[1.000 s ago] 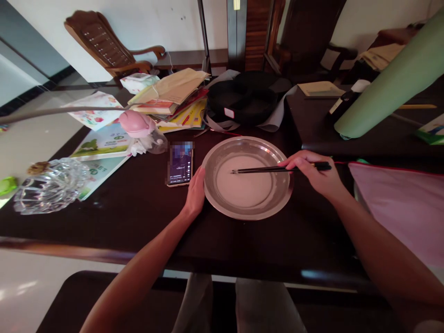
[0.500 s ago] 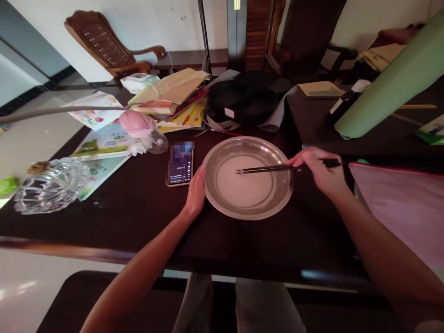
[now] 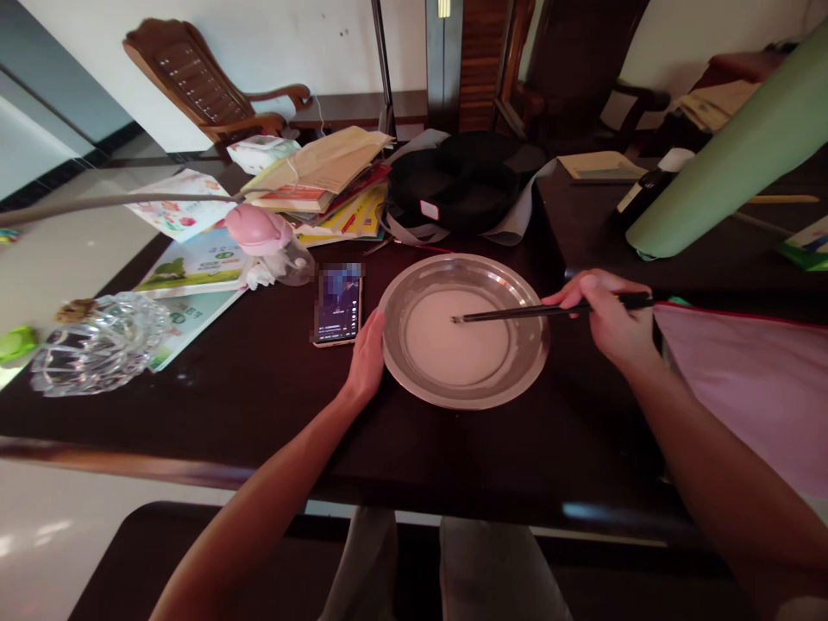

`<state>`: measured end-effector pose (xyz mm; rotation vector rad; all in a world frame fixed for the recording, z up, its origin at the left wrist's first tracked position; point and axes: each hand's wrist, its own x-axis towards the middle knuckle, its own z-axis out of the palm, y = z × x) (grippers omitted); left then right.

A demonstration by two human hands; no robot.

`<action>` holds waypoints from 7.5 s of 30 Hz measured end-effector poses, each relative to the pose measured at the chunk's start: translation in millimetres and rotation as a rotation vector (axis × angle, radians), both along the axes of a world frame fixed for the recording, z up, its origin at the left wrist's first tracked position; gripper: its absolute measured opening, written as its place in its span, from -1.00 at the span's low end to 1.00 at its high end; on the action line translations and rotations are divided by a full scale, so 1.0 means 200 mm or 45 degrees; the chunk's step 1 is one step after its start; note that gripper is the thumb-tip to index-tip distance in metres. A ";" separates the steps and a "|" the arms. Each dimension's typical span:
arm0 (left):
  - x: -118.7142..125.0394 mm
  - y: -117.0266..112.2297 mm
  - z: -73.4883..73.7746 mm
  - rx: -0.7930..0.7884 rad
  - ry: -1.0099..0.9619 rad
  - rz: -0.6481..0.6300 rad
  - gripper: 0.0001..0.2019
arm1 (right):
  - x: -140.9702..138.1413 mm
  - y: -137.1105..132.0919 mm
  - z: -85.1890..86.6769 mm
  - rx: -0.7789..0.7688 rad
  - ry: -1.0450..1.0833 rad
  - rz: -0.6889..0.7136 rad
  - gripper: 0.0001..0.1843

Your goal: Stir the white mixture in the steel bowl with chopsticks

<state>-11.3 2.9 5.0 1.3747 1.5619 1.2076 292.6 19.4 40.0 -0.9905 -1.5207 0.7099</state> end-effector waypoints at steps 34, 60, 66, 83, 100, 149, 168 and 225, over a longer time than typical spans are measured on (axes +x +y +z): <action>-0.05 0.02 0.04 0.151 0.733 0.121 -0.52 | 0.04 -0.02 0.02 -0.143 -0.063 0.214 -0.66; -0.03 0.03 0.00 0.039 0.009 -0.100 -0.53 | 0.02 0.00 0.03 -0.109 -0.152 0.110 -0.69; -0.03 0.03 -0.01 -0.022 -0.029 -0.071 -0.57 | 0.04 0.01 0.01 -0.073 0.035 0.174 -0.61; -0.03 0.03 0.00 -0.017 -0.040 -0.114 -0.55 | -0.02 -0.02 0.02 -0.087 -0.209 0.324 -0.66; -0.03 0.03 0.00 -0.030 -0.034 -0.103 -0.54 | -0.02 -0.02 0.02 -0.064 -0.275 0.252 -0.72; -0.02 0.02 0.03 -0.049 -0.073 -0.115 -0.54 | 0.00 -0.01 -0.01 0.098 0.014 -0.001 -0.62; -0.02 0.02 0.04 -0.052 -0.047 -0.107 -0.57 | -0.03 -0.02 -0.01 0.029 -0.048 0.286 -0.62; -0.03 0.03 0.02 -0.062 -0.037 -0.115 -0.55 | -0.04 -0.04 -0.01 0.009 -0.094 0.240 -0.62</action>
